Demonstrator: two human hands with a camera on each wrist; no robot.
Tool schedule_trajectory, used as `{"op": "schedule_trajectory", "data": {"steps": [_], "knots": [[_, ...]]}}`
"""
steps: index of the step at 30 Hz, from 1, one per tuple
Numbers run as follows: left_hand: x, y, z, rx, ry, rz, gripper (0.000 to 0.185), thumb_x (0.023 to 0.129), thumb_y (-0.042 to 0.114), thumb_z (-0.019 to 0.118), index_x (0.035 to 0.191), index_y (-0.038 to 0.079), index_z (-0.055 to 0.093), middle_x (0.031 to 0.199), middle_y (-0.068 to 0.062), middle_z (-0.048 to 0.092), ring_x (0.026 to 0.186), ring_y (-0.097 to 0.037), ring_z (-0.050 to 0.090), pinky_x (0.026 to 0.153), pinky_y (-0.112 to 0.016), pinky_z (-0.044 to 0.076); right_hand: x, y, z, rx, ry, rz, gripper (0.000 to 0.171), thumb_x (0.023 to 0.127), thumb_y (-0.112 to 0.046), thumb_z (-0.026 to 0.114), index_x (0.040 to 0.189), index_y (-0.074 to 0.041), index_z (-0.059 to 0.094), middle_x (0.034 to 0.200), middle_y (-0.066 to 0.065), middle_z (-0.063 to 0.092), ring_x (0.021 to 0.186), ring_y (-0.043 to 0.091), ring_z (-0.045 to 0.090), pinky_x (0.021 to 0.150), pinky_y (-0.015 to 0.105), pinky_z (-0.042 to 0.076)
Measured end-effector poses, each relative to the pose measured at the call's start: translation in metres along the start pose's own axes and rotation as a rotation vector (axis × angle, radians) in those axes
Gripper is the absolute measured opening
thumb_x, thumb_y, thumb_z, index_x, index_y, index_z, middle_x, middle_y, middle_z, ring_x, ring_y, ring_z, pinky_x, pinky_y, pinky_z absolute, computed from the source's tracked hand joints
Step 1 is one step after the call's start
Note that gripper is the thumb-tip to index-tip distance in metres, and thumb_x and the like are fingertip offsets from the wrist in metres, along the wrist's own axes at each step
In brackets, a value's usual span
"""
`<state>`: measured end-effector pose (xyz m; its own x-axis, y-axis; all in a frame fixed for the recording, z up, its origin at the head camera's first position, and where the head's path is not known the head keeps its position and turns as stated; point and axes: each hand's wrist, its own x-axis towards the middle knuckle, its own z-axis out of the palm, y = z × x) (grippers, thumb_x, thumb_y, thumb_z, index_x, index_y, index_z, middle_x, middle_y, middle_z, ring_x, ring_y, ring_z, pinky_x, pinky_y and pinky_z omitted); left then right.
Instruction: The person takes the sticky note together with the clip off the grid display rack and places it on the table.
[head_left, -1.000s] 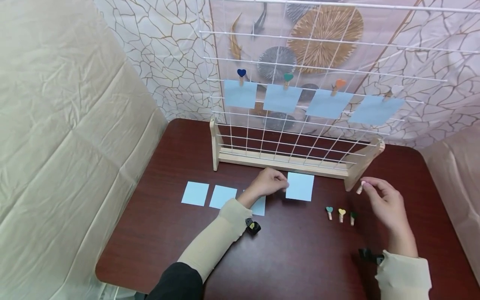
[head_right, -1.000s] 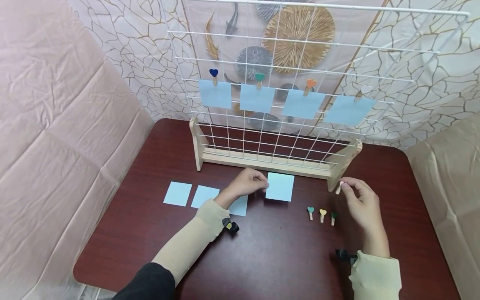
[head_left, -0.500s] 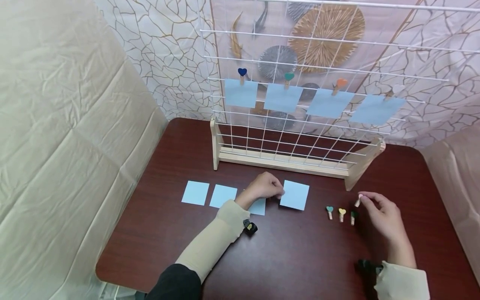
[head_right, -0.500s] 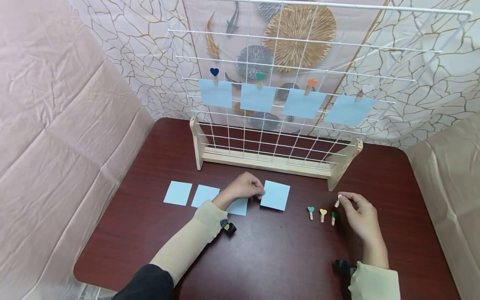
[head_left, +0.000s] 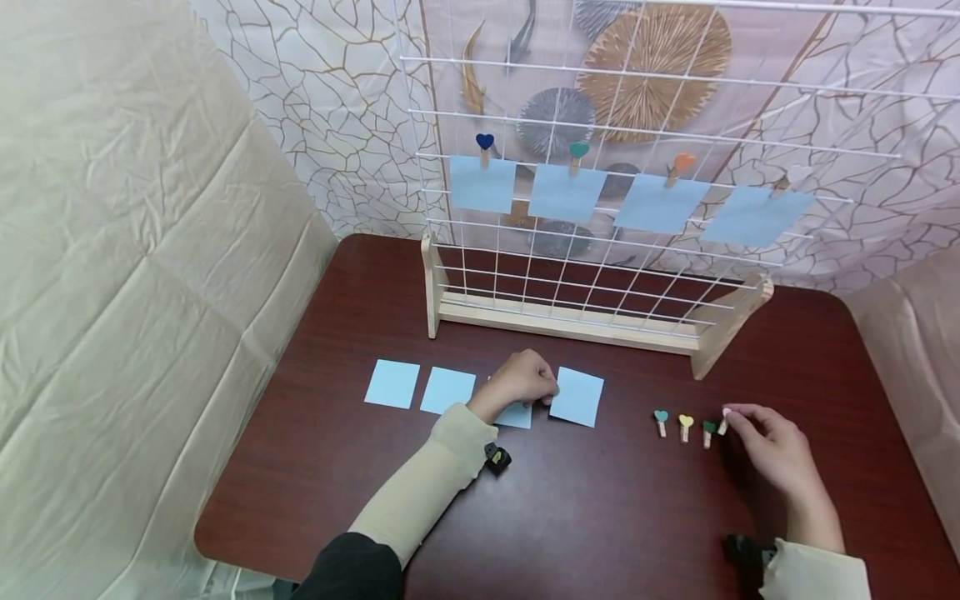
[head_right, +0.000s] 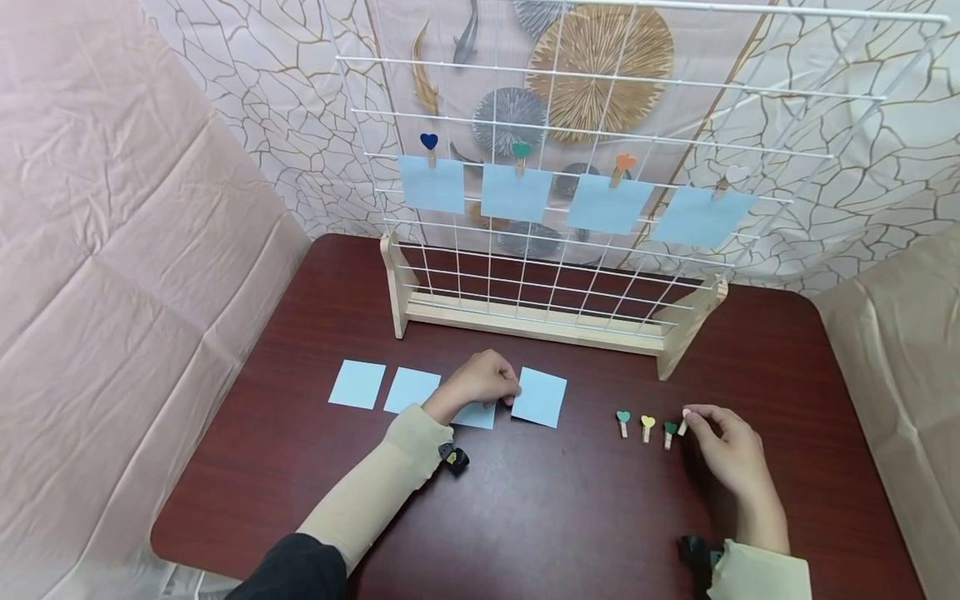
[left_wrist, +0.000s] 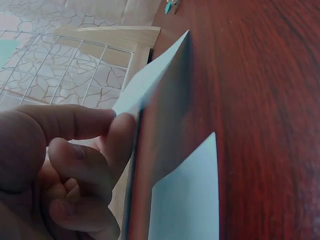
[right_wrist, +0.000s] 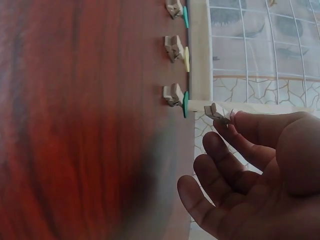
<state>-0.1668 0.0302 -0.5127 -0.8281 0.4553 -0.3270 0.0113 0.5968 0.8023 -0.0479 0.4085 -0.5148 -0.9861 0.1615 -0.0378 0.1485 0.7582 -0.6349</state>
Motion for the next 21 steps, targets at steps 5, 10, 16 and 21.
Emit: {"op": "schedule_trajectory", "data": {"steps": [5,10,16,21], "knots": [[-0.004,-0.002,0.002,0.014,0.02,0.008,0.051,0.099,0.011,0.066,0.049,0.01,0.054,0.044,0.001,0.045,0.039,-0.012,0.033,0.045,-0.027,0.033,0.0,0.006,0.0,-0.022,-0.006,-0.018,0.039,0.11,-0.03,0.058,0.125,0.004,0.071,0.127,0.029,0.067,0.093,-0.021,0.041,0.073,0.018,0.04],[-0.009,-0.003,0.003,0.089,0.025,0.003,0.057,0.098,0.009,0.061,0.045,0.018,0.04,0.042,0.006,0.03,0.04,-0.01,0.021,0.044,-0.027,0.023,-0.001,0.009,0.003,-0.045,-0.027,-0.023,0.039,0.11,-0.029,0.057,0.125,0.005,0.071,0.129,0.032,0.065,0.111,0.023,0.062,0.084,0.033,0.044],[-0.01,-0.003,0.005,0.196,-0.006,-0.009,0.055,0.096,0.006,0.06,0.045,0.018,0.043,0.04,0.006,0.035,0.036,-0.01,0.032,0.039,-0.024,0.027,-0.003,0.011,0.003,-0.054,-0.038,-0.026,0.039,0.112,-0.024,0.053,0.125,0.01,0.068,0.129,0.037,0.062,0.12,0.052,0.055,0.091,0.058,0.043],[-0.011,-0.002,0.008,0.23,-0.042,-0.051,0.052,0.096,0.005,0.059,0.046,0.016,0.051,0.04,0.004,0.039,0.036,-0.012,0.037,0.038,-0.026,0.029,-0.005,0.014,0.005,-0.076,-0.034,-0.044,0.035,0.111,-0.022,0.056,0.123,0.008,0.07,0.125,0.035,0.064,0.118,0.051,0.058,0.087,0.049,0.043]]}}
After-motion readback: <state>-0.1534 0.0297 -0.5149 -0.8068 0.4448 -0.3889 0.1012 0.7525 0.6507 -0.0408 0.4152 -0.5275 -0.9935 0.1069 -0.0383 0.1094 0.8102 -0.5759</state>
